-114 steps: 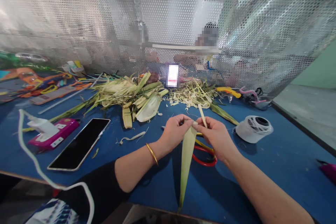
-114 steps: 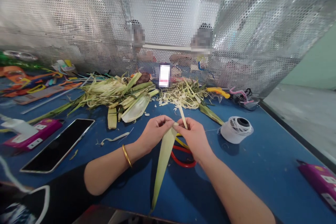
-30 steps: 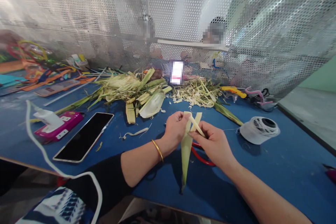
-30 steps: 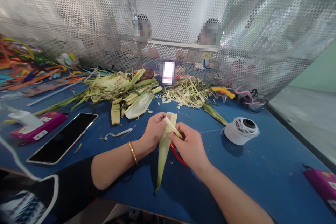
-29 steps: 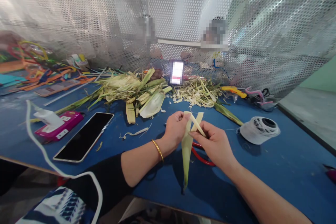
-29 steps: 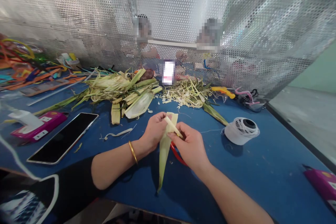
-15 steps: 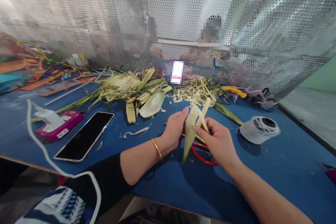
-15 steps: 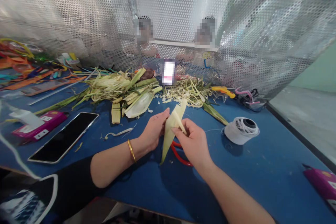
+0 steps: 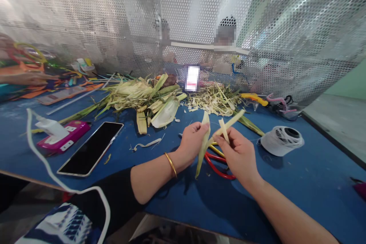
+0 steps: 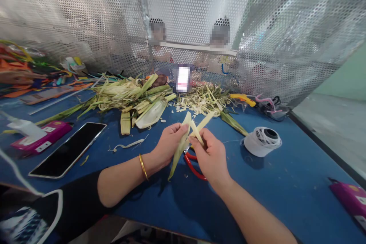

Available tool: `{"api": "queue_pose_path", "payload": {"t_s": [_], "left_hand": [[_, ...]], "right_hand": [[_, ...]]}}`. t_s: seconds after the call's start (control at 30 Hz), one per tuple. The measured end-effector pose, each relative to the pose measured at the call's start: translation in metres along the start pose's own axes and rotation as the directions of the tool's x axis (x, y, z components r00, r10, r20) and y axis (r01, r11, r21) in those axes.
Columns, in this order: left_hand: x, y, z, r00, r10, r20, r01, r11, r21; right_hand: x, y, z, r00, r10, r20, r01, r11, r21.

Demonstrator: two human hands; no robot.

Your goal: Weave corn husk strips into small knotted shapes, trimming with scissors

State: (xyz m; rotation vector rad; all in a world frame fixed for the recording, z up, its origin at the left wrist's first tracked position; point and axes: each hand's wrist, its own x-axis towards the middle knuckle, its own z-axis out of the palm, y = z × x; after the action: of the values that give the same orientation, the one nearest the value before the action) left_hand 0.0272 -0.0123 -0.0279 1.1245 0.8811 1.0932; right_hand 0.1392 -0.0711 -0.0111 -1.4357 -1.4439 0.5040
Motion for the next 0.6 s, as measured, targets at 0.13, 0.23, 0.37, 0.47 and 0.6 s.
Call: {"api": "queue_pose_path", "payload": {"t_s": [0.13, 0.23, 0.37, 0.47, 0.6], "left_hand": [[0.002, -0.003, -0.001, 1.000, 0.019, 0.003, -0.019, 1.000, -0.016], [0.003, -0.004, -0.002, 1.000, 0.029, 0.000, -0.029, 1.000, -0.005], [0.007, -0.005, -0.001, 0.998, 0.027, -0.050, -0.027, 0.999, 0.017], [0.011, -0.006, -0.002, 0.995, 0.018, -0.095, -0.016, 1.000, 0.019], [0.014, -0.006, -0.003, 0.992, 0.020, -0.129, -0.017, 1.000, 0.024]], "right_hand": [[0.000, 0.002, 0.004, 0.986, 0.085, 0.146, -0.099, 0.991, 0.086], [-0.001, 0.002, 0.005, 0.988, 0.074, 0.134, -0.085, 0.993, 0.078], [-0.004, 0.001, 0.003, 0.999, -0.009, 0.039, 0.009, 1.000, -0.004], [-0.009, -0.002, 0.000, 0.997, -0.071, 0.009, 0.071, 0.996, -0.054], [-0.017, -0.008, -0.004, 0.985, -0.172, -0.023, 0.170, 0.982, -0.082]]}}
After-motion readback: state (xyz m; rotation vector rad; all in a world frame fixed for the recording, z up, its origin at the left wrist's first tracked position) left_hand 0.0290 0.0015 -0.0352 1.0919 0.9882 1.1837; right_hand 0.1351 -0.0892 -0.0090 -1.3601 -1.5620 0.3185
